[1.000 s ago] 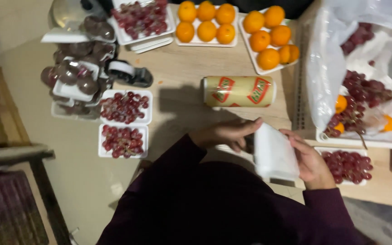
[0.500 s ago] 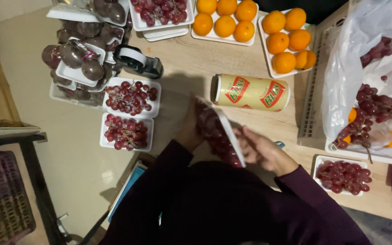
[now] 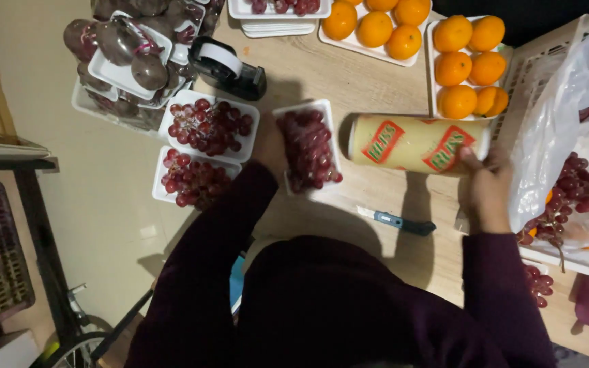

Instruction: The person packs grapes into plastic trays by hand, using plastic wrap to cover each tray and a small blade to cut the wrap.

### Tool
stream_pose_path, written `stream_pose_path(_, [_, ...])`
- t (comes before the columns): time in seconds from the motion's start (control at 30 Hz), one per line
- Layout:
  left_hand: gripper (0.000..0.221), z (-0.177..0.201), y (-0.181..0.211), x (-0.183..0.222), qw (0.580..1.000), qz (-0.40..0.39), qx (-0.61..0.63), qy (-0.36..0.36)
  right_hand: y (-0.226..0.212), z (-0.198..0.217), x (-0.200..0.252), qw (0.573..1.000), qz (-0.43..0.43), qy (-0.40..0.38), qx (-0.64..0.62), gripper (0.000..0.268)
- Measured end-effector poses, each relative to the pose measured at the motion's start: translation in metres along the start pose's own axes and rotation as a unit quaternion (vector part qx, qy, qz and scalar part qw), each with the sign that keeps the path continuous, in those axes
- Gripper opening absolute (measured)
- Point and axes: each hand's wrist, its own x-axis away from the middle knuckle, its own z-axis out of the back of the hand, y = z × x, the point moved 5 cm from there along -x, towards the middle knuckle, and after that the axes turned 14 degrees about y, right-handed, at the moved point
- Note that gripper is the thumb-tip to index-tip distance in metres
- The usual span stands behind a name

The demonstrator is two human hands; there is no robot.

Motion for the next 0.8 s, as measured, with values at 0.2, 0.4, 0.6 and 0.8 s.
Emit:
stream_pose_path(0.2, [0.089,-0.05,-0.032,-0.072,0.954,0.28,-0.013,0.109,-0.007,0.063,0.002,0.832,0.417,0.061,0.361,0.041])
stream_pose_path(0.4, [0.072,-0.11,-0.107,-0.172,0.977,0.183,0.046,0.101,0.011,0.081,0.016,0.785,0.436,0.044,0.439,0.028])
stream_pose_path(0.6, [0.077,-0.079,0.045,-0.081,0.948,0.25,-0.182,0.075,-0.067,0.037,0.087,0.752,0.566,0.102,0.322,0.047])
stream_pose_path(0.8, [0.059,-0.072,0.023,-0.092,0.96,0.029,-0.251,0.122,0.109,-0.009,0.118,0.718,0.478,-0.163,0.478,0.034])
